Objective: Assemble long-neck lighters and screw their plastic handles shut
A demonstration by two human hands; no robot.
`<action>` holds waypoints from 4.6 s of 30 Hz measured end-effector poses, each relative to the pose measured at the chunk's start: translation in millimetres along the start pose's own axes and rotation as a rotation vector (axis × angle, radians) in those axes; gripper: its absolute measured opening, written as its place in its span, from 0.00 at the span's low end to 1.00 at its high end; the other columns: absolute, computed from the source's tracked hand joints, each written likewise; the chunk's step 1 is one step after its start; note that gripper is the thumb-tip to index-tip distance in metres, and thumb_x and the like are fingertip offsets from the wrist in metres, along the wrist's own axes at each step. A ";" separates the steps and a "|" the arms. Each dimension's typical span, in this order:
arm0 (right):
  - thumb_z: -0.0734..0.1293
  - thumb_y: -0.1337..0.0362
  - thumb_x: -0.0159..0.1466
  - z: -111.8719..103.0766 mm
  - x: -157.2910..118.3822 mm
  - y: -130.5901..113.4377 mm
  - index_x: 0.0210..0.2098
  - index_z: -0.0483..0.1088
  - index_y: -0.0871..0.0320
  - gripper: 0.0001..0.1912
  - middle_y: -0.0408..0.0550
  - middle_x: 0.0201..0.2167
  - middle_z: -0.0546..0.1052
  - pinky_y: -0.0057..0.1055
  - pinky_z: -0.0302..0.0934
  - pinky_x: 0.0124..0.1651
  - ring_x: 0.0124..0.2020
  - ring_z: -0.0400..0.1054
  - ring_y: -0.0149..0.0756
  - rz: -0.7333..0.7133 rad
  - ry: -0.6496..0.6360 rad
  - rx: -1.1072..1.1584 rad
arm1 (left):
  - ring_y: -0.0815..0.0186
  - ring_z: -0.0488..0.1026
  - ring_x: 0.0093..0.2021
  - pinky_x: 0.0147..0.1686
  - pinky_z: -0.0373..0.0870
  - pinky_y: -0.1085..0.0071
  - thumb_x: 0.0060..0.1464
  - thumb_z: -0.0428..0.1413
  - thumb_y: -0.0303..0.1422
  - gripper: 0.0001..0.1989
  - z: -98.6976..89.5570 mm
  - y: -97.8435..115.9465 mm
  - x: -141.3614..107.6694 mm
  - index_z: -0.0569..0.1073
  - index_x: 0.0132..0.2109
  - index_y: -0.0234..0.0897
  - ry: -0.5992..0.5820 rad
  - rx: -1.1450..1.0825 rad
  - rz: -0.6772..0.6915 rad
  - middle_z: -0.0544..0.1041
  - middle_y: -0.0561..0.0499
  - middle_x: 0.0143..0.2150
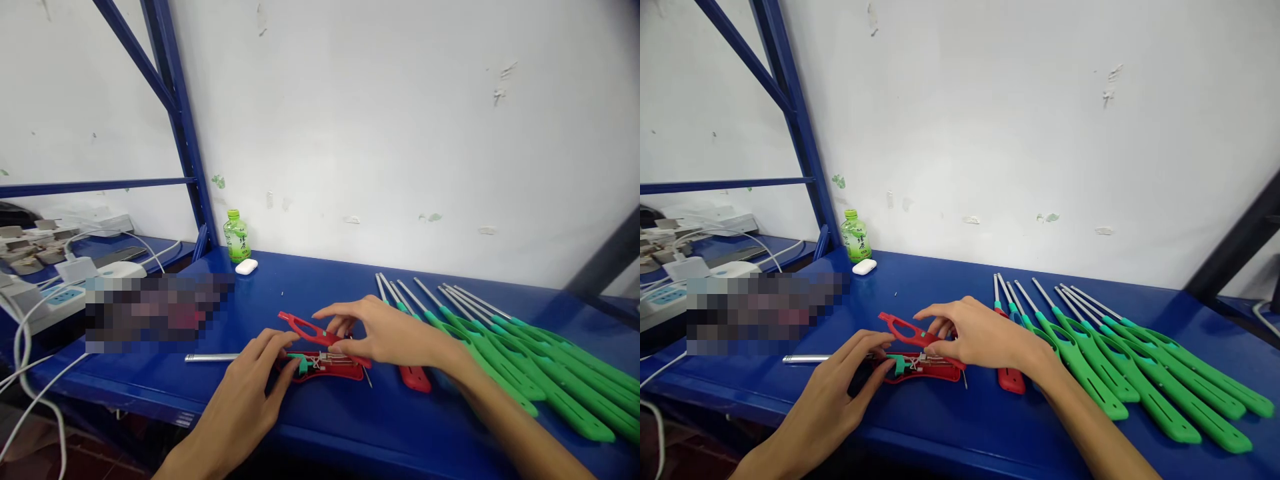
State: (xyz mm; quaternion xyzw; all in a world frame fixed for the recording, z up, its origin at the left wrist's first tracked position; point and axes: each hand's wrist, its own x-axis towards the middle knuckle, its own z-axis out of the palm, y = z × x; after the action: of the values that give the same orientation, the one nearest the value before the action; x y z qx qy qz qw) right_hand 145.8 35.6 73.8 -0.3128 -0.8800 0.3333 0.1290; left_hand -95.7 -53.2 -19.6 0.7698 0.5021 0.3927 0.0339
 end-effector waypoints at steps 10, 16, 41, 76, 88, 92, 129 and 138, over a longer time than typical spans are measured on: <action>0.73 0.60 0.67 6.2 -3.6 -5.4 0.63 0.71 0.49 0.26 0.46 0.46 0.85 0.35 0.70 0.50 0.47 0.78 0.41 -0.040 0.006 -0.142 | 0.62 0.76 0.47 0.47 0.72 0.65 0.71 0.51 0.32 0.07 -20.9 -1.3 4.3 0.74 0.48 0.44 0.249 -0.026 -0.040 0.78 0.51 0.46; 0.74 0.62 0.67 16.2 -2.7 -16.5 0.62 0.73 0.46 0.24 0.44 0.43 0.85 0.32 0.66 0.46 0.45 0.77 0.41 -0.078 -0.016 -0.310 | 0.58 0.75 0.56 0.56 0.73 0.60 0.69 0.54 0.36 0.12 -36.6 -24.1 -0.7 0.77 0.56 0.48 0.077 0.056 -0.038 0.79 0.51 0.55; 0.73 0.62 0.69 27.3 5.3 -5.4 0.48 0.82 0.50 0.09 0.45 0.39 0.86 0.31 0.66 0.45 0.40 0.80 0.40 -0.107 -0.073 -0.363 | 0.60 0.77 0.44 0.46 0.73 0.62 0.69 0.56 0.36 0.10 -31.2 -36.4 0.5 0.83 0.48 0.47 -0.128 0.043 -0.022 0.82 0.51 0.44; 0.59 0.63 0.77 91.6 -42.4 2.9 0.73 0.54 0.51 0.26 0.54 0.60 0.72 0.40 0.75 0.52 0.49 0.77 0.44 -0.136 0.244 -0.491 | 0.62 0.78 0.47 0.52 0.72 0.65 0.72 0.51 0.33 0.14 -51.9 -33.4 -16.8 0.73 0.61 0.48 -0.075 0.258 0.204 0.81 0.52 0.50; 0.63 0.66 0.74 95.8 -49.2 -2.7 0.69 0.63 0.48 0.25 0.49 0.62 0.75 0.38 0.71 0.61 0.60 0.73 0.43 -0.143 0.325 -0.311 | 0.63 0.79 0.46 0.53 0.73 0.65 0.65 0.47 0.16 0.25 -50.8 -25.6 -18.5 0.70 0.64 0.39 0.015 0.360 0.409 0.82 0.48 0.48; 0.63 0.62 0.75 92.7 -48.5 -6.8 0.68 0.66 0.43 0.23 0.44 0.61 0.76 0.34 0.73 0.58 0.57 0.75 0.41 -0.109 0.342 -0.232 | 0.63 0.79 0.48 0.52 0.73 0.66 0.67 0.46 0.17 0.25 -51.6 -25.1 -17.3 0.70 0.65 0.41 -0.029 0.308 0.383 0.82 0.48 0.50; 0.69 0.55 0.71 100.8 -42.2 5.7 0.59 0.77 0.42 0.17 0.43 0.55 0.81 0.34 0.71 0.56 0.54 0.77 0.42 -0.013 0.614 -0.038 | 0.63 0.78 0.48 0.55 0.72 0.62 0.74 0.46 0.28 0.25 -32.5 -26.1 -17.2 0.63 0.72 0.53 -0.040 0.285 0.270 0.79 0.48 0.55; 0.64 0.62 0.74 96.0 -38.2 8.5 0.51 0.78 0.52 0.11 0.48 0.46 0.82 0.44 0.68 0.54 0.48 0.75 0.45 -0.056 0.753 -0.260 | 0.59 0.79 0.50 0.54 0.76 0.58 0.73 0.48 0.38 0.20 -26.9 -31.3 -20.8 0.69 0.68 0.54 -0.114 0.304 0.122 0.79 0.50 0.54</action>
State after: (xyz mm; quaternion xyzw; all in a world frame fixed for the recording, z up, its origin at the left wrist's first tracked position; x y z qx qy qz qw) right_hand 137.3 -32.3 -4.1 -0.4029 -0.8140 0.0777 0.4111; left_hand -140.1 -63.6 -26.9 0.8162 0.5052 0.2693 -0.0783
